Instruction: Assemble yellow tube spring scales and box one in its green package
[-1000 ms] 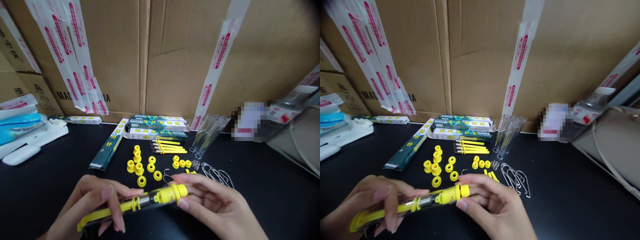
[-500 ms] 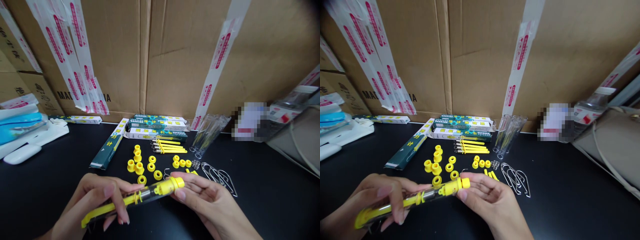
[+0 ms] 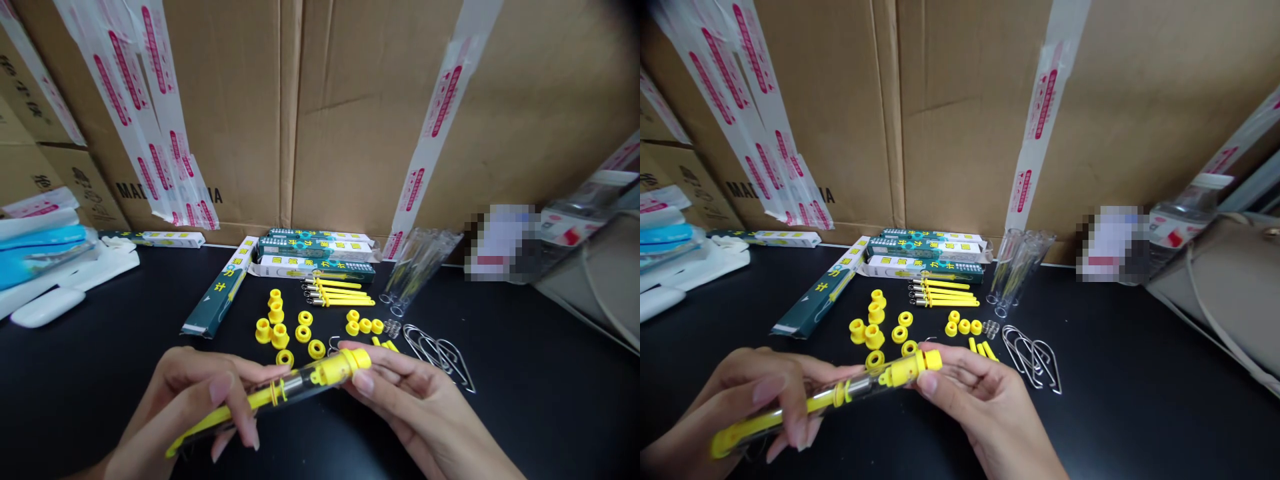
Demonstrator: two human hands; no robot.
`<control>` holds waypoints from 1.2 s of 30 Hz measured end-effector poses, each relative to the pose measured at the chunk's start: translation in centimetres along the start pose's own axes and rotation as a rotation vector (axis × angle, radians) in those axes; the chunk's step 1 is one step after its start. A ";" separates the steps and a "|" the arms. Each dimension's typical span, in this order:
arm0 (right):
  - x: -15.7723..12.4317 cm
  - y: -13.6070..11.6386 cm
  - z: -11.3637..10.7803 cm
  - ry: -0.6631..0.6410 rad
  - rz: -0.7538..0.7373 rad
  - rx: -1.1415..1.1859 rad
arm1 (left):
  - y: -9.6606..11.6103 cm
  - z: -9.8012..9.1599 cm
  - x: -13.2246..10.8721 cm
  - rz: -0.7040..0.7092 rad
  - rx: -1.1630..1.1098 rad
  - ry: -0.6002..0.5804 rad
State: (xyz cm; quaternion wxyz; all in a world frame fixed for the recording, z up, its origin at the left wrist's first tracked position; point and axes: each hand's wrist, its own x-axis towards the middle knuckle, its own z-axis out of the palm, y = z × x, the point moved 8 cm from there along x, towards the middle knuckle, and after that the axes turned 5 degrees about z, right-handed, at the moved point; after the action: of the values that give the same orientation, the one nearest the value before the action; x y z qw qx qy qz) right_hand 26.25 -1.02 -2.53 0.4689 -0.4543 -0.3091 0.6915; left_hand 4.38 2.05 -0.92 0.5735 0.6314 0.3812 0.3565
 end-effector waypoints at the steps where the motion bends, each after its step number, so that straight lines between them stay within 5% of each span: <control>1: 0.0 0.0 0.1 -0.003 -0.007 -0.001 | 0.1 0.0 0.0 0.016 -0.019 0.005; 22: -0.3 0.2 0.7 -0.032 0.043 0.064 | 1.9 0.5 -0.5 0.042 0.009 0.138; 36: 0.0 0.4 0.3 -0.020 0.007 0.118 | 2.0 0.1 -1.1 0.248 0.169 0.136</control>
State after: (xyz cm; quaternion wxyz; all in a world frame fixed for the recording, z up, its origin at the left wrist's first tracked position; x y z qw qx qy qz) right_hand 25.80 -1.16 -2.71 0.4891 -0.4202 -0.2708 0.7147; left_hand 4.07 0.91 1.07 0.4429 0.6939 0.3670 0.4332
